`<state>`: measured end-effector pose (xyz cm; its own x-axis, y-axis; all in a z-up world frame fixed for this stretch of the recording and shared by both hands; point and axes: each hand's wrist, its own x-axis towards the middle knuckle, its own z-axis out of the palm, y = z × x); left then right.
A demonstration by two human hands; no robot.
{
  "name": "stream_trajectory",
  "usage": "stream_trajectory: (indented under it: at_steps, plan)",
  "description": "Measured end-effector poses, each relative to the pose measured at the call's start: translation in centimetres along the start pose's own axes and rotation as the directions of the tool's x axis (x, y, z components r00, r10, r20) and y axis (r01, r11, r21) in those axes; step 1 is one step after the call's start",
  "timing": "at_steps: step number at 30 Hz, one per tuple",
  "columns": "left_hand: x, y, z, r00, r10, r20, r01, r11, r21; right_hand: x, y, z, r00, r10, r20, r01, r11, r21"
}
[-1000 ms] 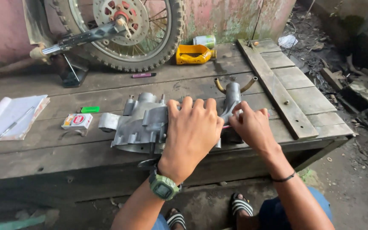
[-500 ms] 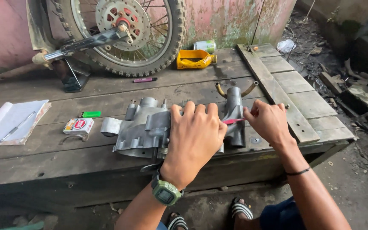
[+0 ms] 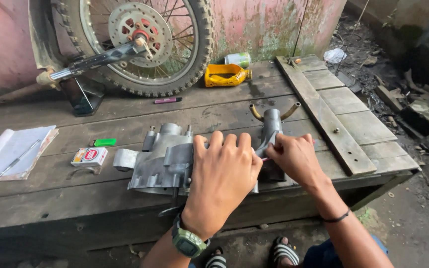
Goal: Cleaning a motorcycle engine component using a toothbrush to scrub the surface and crevices.
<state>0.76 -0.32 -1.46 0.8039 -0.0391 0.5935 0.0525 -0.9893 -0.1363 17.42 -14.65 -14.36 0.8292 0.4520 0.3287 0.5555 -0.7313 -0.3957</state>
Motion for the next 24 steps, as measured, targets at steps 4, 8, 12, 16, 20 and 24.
stream_trajectory:
  at_steps: [4,8,12,16,20,24]
  plan:
    - [0.1,-0.1,0.1,1.000,0.002,-0.027,-0.003,0.999,-0.037,1.7,4.1,-1.1,0.998,0.025,-0.056,-0.033,0.989,-0.146]
    - [0.0,0.1,0.0,1.000,-0.006,-0.028,0.005,1.000,-0.013,0.5,2.5,-1.0,0.997,0.055,-0.051,-0.061,0.992,-0.106]
    - [0.1,0.0,0.4,1.000,-0.016,0.016,0.016,1.000,-0.009,1.0,2.8,-0.1,0.995,-0.034,-0.096,0.021,0.991,-0.134]
    - [0.1,0.1,0.0,1.000,-0.017,0.008,0.017,1.000,0.002,1.3,4.8,-0.5,0.985,0.087,-0.147,-0.099,0.992,-0.077]
    - [0.3,0.0,-0.1,0.998,-0.006,0.063,0.007,1.000,-0.021,0.3,1.3,0.4,0.977,-0.131,-0.167,0.125,0.991,-0.049]
    - [0.2,-0.1,-0.2,1.000,0.010,0.011,-0.010,1.000,-0.013,1.5,4.7,-1.1,0.993,0.007,-0.117,-0.021,0.993,-0.116]
